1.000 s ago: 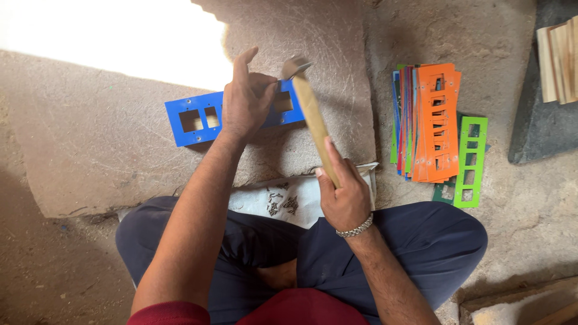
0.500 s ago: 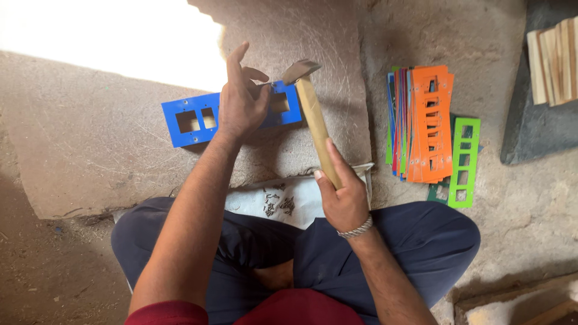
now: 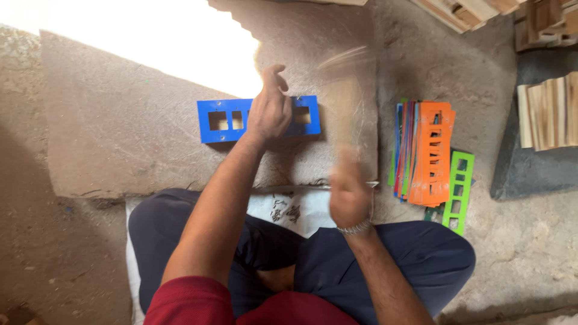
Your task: The person sits on the floor and assembles small wooden frames using a hammer and nails. They place nails into pre-drilled holes in the frames and hammer them in, then stack the completed frames.
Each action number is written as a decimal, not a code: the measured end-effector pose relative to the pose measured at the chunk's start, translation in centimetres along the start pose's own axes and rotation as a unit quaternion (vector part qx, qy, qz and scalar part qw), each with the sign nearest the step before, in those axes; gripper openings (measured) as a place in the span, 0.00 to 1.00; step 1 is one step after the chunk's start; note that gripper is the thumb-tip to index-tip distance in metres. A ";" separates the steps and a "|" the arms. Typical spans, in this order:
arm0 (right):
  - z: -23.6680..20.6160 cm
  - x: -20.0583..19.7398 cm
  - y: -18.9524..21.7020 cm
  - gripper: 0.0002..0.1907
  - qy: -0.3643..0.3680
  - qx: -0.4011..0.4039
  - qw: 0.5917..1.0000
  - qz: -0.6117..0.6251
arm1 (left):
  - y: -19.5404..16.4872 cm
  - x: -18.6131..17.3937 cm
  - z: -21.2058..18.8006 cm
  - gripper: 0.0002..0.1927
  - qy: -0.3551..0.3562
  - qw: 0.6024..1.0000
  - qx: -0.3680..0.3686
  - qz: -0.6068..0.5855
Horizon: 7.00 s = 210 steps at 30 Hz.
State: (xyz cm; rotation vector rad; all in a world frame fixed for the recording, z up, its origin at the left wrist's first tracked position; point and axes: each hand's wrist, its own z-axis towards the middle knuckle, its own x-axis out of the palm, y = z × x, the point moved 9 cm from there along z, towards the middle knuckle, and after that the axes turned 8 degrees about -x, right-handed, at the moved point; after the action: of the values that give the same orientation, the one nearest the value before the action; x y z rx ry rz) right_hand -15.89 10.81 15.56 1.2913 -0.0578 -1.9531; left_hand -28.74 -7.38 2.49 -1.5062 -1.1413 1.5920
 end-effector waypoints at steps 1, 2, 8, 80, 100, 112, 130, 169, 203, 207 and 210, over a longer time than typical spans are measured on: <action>-2.2 3.3 -3.1 0.32 0.137 0.187 0.970 0.079 | -0.2 -0.1 -0.1 0.29 -0.005 1.000 0.013 -0.003; -2.6 2.7 -3.0 0.32 0.113 0.160 0.978 0.072 | -0.5 -0.1 -0.2 0.28 -0.010 1.000 0.027 -0.010; -3.5 -4.1 -2.2 0.29 -0.101 0.029 0.993 0.044 | -0.3 -0.1 -0.6 0.26 -0.004 1.000 0.009 -0.010; -14.9 6.3 -8.4 0.37 -0.085 0.489 0.646 0.580 | 5.0 5.7 -21.0 0.10 0.204 0.966 -0.095 0.125; -14.5 6.2 -8.0 0.37 -0.085 0.503 0.648 0.566 | 7.0 -13.4 -5.9 0.04 -0.181 0.980 -0.081 0.031; -14.4 5.7 -8.0 0.39 -0.074 0.503 0.723 0.468 | 6.6 -11.5 -4.4 0.06 -0.157 0.972 0.028 0.175; -6.2 5.3 4.2 0.33 0.125 0.098 0.969 0.189 | 5.4 -11.5 -4.7 0.11 -0.145 0.976 0.081 0.142; -1.8 9.9 4.6 0.34 0.212 0.112 0.969 0.053 | 7.9 -11.9 -4.5 0.46 -0.155 0.987 0.046 0.001; -4.1 12.3 3.7 0.34 0.306 0.236 0.922 -0.021 | 9.6 -12.2 -4.6 0.25 -0.151 0.970 -0.004 -0.193; -6.1 8.1 3.4 0.34 0.175 0.148 0.970 0.078 | 8.9 -12.3 -4.9 0.27 -0.153 0.970 0.014 -0.189; -8.3 5.1 1.8 0.34 0.130 0.138 0.974 0.120 | 7.5 -13.2 -5.4 0.28 -0.134 0.978 0.020 -0.159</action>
State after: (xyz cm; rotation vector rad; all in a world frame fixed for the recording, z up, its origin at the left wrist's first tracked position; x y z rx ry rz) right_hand -9.15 9.33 8.41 1.6307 -0.3493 -1.5970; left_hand -21.02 -21.51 1.33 -1.0386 -1.4100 1.6111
